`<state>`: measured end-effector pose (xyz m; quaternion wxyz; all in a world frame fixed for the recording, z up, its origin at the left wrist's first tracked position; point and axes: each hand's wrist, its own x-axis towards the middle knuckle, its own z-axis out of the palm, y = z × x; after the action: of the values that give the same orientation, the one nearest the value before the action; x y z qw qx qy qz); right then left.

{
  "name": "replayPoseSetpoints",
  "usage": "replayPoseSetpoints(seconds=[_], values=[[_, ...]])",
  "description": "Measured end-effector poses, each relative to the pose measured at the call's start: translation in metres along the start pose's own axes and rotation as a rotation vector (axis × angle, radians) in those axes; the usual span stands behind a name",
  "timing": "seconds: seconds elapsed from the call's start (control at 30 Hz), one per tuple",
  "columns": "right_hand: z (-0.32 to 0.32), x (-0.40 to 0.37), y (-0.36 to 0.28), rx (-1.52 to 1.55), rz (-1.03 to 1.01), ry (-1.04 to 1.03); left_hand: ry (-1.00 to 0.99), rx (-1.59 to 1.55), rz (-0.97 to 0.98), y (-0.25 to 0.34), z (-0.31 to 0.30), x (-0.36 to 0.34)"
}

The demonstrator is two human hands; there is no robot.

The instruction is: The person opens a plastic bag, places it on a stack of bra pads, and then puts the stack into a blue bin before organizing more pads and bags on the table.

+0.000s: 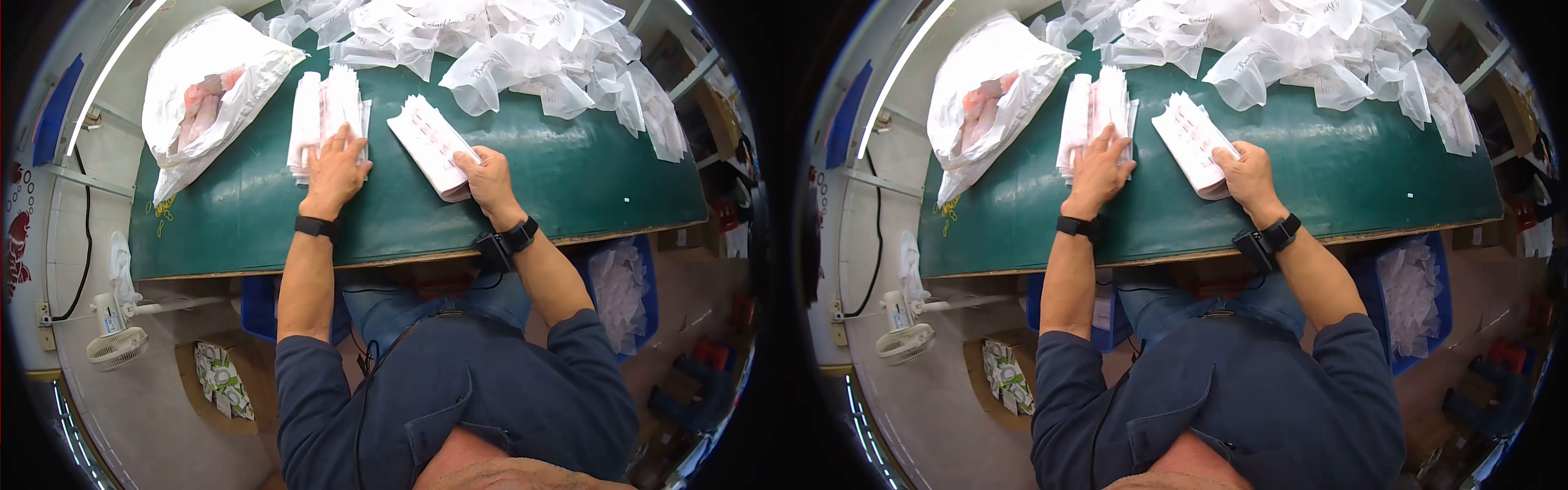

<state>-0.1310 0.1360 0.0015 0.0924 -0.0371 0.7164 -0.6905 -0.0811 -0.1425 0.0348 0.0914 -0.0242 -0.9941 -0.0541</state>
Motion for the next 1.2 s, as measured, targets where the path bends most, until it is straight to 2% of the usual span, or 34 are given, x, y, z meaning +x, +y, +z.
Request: replayPoseSetpoints(seconds=[0.07, 0.1, 0.17, 0.2, 0.23, 0.27, 0.3, 0.33, 0.4, 0.43, 0.5, 0.53, 0.57, 0.6, 0.63, 0.67, 0.73, 0.77, 0.87, 0.93, 1.03, 1.13, 1.2], values=[[0.007, -0.001, 0.0, -0.033, -0.007, 0.011, 0.053, 0.064, -0.03, -0.008, -0.004, -0.001], [0.01, -0.001, -0.002, -0.169, -0.19, 0.072, 0.055, 0.071, -0.022, -0.002, -0.009, 0.001], [0.017, -0.007, -0.003, -0.446, -0.539, 0.2, 0.122, -0.391, -0.027, 0.021, -0.01, -0.007], [0.022, -0.015, -0.007, -0.443, -0.529, 0.206, 0.148, -0.625, -0.035, 0.032, -0.008, -0.012], [0.029, -0.024, -0.013, -0.501, -0.648, 0.103, 0.14, -0.626, -0.034, 0.042, -0.003, -0.015], [0.034, -0.03, -0.018, -0.559, -0.77, -0.003, 0.12, -0.871, -0.136, 0.051, 0.002, -0.016], [0.036, -0.035, -0.02, -0.562, -0.77, -0.002, 0.101, -1.116, -0.241, 0.059, 0.007, -0.017], [0.037, -0.038, -0.022, -0.554, -0.846, -0.093, 0.081, -1.361, -0.348, 0.064, 0.009, -0.018], [0.039, -0.043, -0.023, -0.53, -0.991, -0.281, 0.114, -1.341, -0.348, 0.063, 0.009, -0.023], [0.035, -0.04, -0.023, -0.534, -0.99, -0.284, 0.145, -1.318, -0.348, 0.061, 0.008, -0.026], [0.018, -0.03, -0.02, -0.602, -0.832, -0.059, 0.176, -1.3, -0.356, 0.054, 0.012, -0.03], [0.013, -0.026, -0.019, -0.631, -0.752, 0.051, 0.167, -1.146, -0.316, 0.044, 0.02, -0.032], [0.009, -0.024, -0.02, -0.631, -0.752, 0.047, 0.155, -0.991, -0.275, 0.035, 0.027, -0.033], [0.006, -0.023, -0.024, -0.686, -0.614, 0.005, 0.14, -0.833, -0.231, 0.033, 0.027, -0.033], [0.004, -0.022, -0.028, -0.736, -0.474, -0.032, 0.138, -0.83, -0.227, 0.033, 0.027, -0.033], [0.003, -0.021, -0.03, -0.783, -0.336, -0.068, 0.072, -0.928, -0.303, 0.033, 0.027, -0.032], [0.008, -0.021, -0.027, -0.734, -0.364, -0.047, -0.067, -1.123, -0.464, 0.035, 0.029, -0.032], [0.012, -0.022, -0.023, -0.688, -0.392, -0.029, -0.065, -1.125, -0.465, 0.041, 0.026, -0.031], [0.012, -0.016, -0.008, -0.652, -0.49, 0.01, 0.127, -1.177, -0.187, 0.071, 0.02, -0.028], [0.013, -0.011, -0.004, -0.651, -0.633, 0.071, 0.103, -1.156, -0.155, 0.073, 0.025, -0.03], [0.011, -0.014, -0.005, -0.676, -0.63, 0.06, 0.043, -1.114, -0.088, 0.075, 0.031, -0.032], [0.009, -0.013, -0.001, -0.684, -0.594, 0.024, 0.135, -0.803, 0.089, 0.076, 0.03, -0.038], [0.007, -0.009, 0.003, -0.672, -0.527, -0.022, 0.128, -0.819, 0.05, 0.084, 0.019, -0.038]])
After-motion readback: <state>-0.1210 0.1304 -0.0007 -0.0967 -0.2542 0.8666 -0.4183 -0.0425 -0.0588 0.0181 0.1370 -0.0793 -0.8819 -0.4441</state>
